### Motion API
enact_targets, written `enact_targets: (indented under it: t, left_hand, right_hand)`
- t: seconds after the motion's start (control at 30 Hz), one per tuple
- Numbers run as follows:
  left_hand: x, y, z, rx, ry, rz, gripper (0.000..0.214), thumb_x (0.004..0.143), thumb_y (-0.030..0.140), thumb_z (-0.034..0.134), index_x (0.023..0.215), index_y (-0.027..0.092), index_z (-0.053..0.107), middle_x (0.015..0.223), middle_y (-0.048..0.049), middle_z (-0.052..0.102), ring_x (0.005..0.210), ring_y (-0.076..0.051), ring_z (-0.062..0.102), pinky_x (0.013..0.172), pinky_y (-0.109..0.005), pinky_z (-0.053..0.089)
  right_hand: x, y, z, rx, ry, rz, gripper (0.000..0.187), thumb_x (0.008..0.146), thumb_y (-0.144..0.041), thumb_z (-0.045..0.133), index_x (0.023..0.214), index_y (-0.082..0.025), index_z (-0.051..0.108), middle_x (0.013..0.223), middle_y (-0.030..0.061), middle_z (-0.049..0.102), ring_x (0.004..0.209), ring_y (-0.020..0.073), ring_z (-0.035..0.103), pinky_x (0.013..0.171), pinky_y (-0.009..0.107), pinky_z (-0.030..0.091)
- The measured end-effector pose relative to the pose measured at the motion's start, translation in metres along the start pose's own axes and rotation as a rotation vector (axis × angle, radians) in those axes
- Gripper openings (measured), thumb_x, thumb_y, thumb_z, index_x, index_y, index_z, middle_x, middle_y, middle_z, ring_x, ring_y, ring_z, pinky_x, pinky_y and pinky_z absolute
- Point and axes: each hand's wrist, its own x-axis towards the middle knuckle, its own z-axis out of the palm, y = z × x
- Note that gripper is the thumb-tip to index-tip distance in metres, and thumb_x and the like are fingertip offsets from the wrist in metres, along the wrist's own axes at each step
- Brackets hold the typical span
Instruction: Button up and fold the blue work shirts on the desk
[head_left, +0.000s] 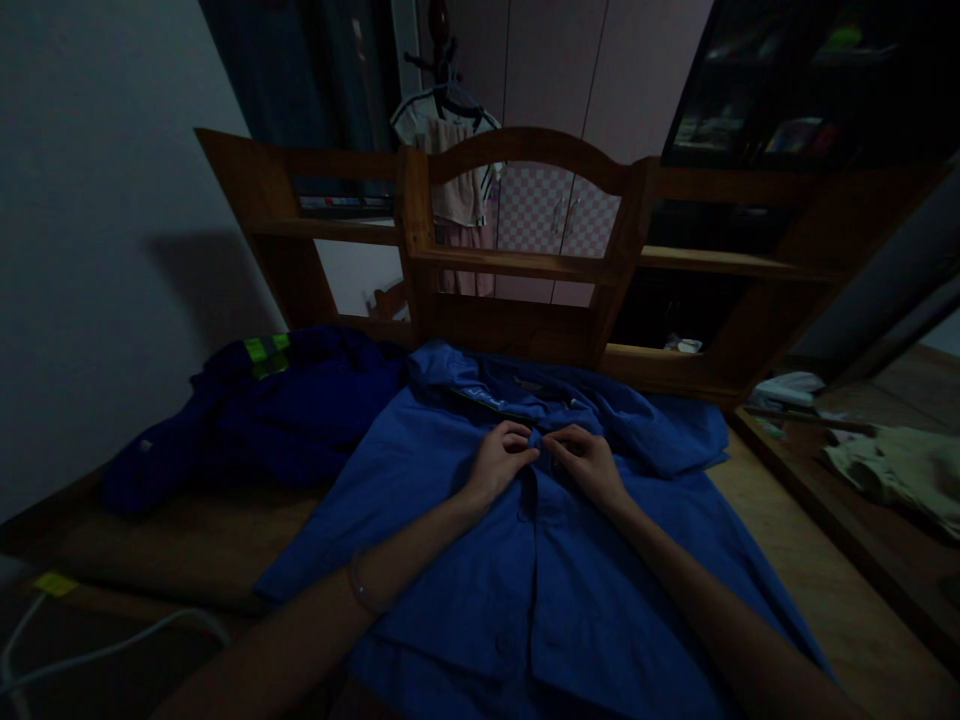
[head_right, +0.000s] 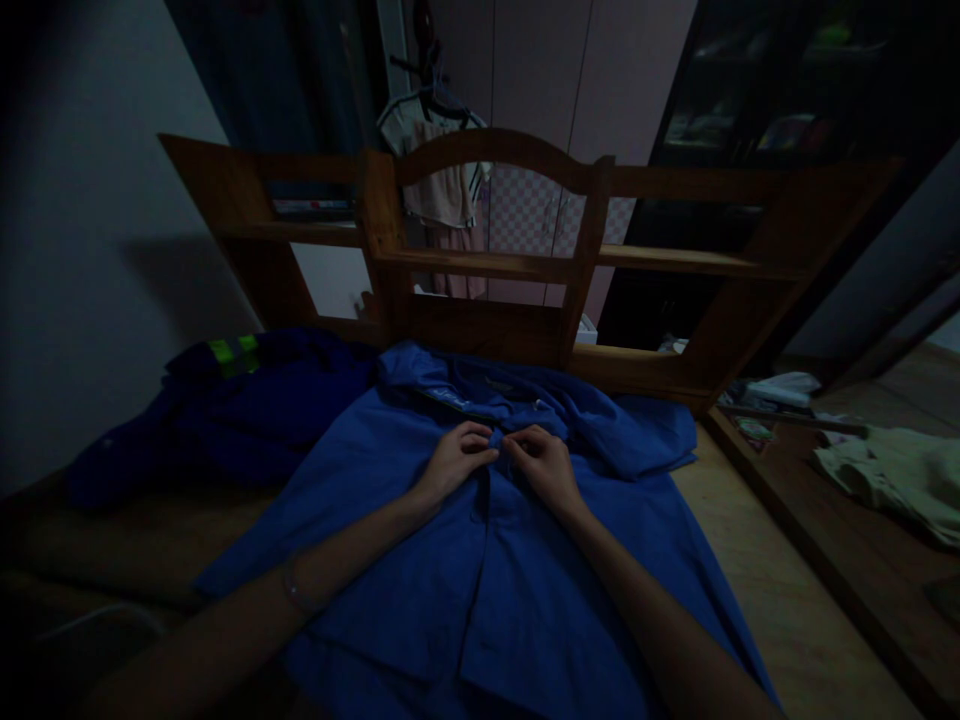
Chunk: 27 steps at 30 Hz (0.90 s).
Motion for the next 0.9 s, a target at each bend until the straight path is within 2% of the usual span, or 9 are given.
enact_targets:
  t: [0.1,0.17,0.27,0.37,0.53,0.77,0.9]
  left_hand:
    - [0.0,0.001,0.0,-0.002,-0.025,-0.027,0.033,0.062,0.015,0.074,0.091,0.014,0.058,0.073,-0.0007,0.064,0.067,-0.013,0.061,0.061,-0.021,0.044]
    - [0.0,0.002,-0.001,-0.015,-0.03,-0.06,0.033,0.062,0.015,0.074,0.092,0.014,0.058,0.073,-0.0007,0.065,0.065,-0.012,0.061,0.06,-0.021,0.044]
    - [0.001,0.002,-0.001,0.002,-0.044,-0.048,0.032,0.062,0.013,0.072,0.091,0.015,0.058,0.072,-0.0005,0.064,0.065,-0.012,0.061,0.06,-0.02,0.044]
    - [0.003,-0.001,-0.002,0.081,-0.061,0.031,0.029,0.065,0.014,0.069,0.092,0.015,0.059,0.074,-0.0014,0.065,0.067,-0.013,0.062,0.062,-0.022,0.046]
    - [0.004,-0.006,-0.002,0.226,-0.024,0.145,0.022,0.07,0.02,0.067,0.092,0.016,0.062,0.077,-0.0027,0.066,0.073,-0.015,0.064,0.065,-0.023,0.048]
    - [0.006,-0.009,-0.005,0.2,-0.047,0.094,0.027,0.072,0.031,0.068,0.093,0.016,0.06,0.072,-0.0018,0.064,0.065,-0.014,0.061,0.057,-0.02,0.045]
    - [0.009,-0.011,-0.004,0.204,-0.04,0.09,0.026,0.073,0.033,0.066,0.09,0.016,0.057,0.066,0.0007,0.061,0.056,-0.011,0.057,0.051,-0.018,0.041]
  right_hand:
    - [0.003,0.002,0.0,0.137,-0.042,0.148,0.032,0.077,-0.043,0.063,0.084,-0.013,0.069,0.067,0.0024,0.062,0.055,0.0119,0.054,0.052,0.022,0.041]
    - [0.005,0.002,0.0,0.2,-0.051,0.182,0.033,0.074,-0.044,0.065,0.083,-0.012,0.069,0.065,0.0017,0.06,0.055,0.0113,0.052,0.052,0.021,0.041]
    - [0.006,0.003,-0.001,0.23,-0.054,0.181,0.034,0.071,-0.045,0.066,0.081,-0.013,0.069,0.065,0.0013,0.06,0.055,0.0107,0.051,0.053,0.022,0.041]
    - [0.006,0.005,-0.001,0.233,-0.063,0.185,0.035,0.07,-0.046,0.066,0.08,-0.012,0.069,0.062,0.0012,0.059,0.055,0.0111,0.051,0.053,0.022,0.04]
    - [0.006,0.003,-0.004,0.226,-0.065,0.223,0.039,0.07,-0.048,0.065,0.082,-0.012,0.07,0.058,0.0013,0.057,0.055,0.0119,0.051,0.053,0.023,0.039]
    - [0.004,-0.001,-0.002,0.236,-0.096,0.239,0.036,0.076,-0.045,0.062,0.085,-0.011,0.069,0.057,0.0003,0.055,0.053,0.0108,0.049,0.053,0.022,0.039]
    - [0.003,-0.003,-0.001,0.221,-0.107,0.14,0.037,0.08,-0.04,0.06,0.104,-0.013,0.063,0.066,0.0006,0.058,0.054,0.0116,0.052,0.055,0.022,0.042]
